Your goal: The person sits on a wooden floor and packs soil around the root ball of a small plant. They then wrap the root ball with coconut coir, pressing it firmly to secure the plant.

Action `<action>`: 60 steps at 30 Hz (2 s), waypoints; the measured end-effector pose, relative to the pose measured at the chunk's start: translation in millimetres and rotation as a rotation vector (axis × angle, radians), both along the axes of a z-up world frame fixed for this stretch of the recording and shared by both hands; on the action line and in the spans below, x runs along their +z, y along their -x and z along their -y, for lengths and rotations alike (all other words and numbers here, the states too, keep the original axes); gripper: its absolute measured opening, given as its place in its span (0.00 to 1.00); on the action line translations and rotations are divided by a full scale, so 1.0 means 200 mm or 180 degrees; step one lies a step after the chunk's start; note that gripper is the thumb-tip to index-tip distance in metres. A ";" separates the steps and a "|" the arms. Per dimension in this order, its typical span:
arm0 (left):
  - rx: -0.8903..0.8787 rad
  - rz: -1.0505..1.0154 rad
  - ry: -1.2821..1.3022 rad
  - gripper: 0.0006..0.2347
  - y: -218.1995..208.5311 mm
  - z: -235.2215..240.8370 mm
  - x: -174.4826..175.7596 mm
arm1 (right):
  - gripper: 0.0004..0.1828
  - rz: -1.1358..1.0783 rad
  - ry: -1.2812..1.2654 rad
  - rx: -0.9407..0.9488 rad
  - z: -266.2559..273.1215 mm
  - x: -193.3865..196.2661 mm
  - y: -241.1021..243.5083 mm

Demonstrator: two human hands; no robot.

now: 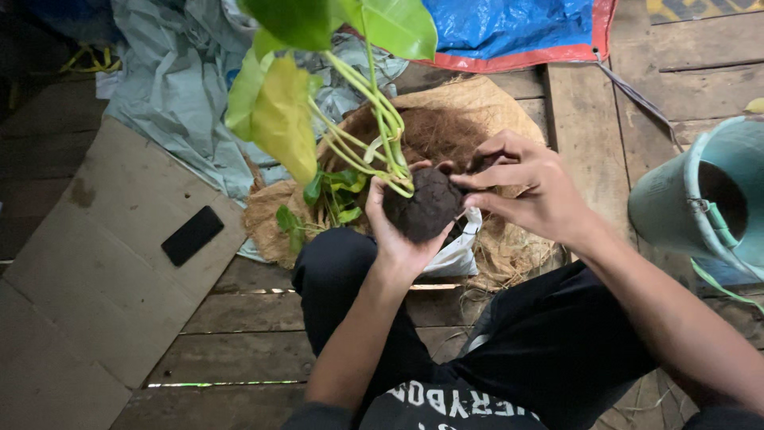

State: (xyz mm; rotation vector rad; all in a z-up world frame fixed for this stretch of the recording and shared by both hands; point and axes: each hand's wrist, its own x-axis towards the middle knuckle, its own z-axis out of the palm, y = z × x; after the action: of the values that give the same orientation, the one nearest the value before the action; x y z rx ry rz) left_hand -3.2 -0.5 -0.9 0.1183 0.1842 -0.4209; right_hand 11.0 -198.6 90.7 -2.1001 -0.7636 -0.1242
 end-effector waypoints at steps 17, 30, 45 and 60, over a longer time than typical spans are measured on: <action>0.0145 0.0202 0.0508 0.24 0.00 0.04 0.01 | 0.20 0.0758 -0.0114 -0.0060 0.02 -0.02 0.02; -0.0006 -0.0027 0.0096 0.22 -0.03 0.06 -0.01 | 0.18 0.0599 -0.0318 -0.0146 0.04 -0.03 0.02; -0.0147 0.0150 0.0229 0.24 -0.07 0.08 -0.02 | 0.29 0.0636 -0.0004 -0.0184 0.08 -0.04 0.04; -0.0379 -0.0104 -0.0066 0.24 -0.03 0.05 -0.04 | 0.17 -0.0038 -0.0291 0.0203 0.09 -0.08 -0.03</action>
State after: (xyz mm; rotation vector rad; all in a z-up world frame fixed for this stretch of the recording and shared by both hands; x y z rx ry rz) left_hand 2.9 -10.0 -9.4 0.1434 0.2145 -0.5397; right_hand 16.7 -217.1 74.5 -1.9866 -0.8022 -0.1097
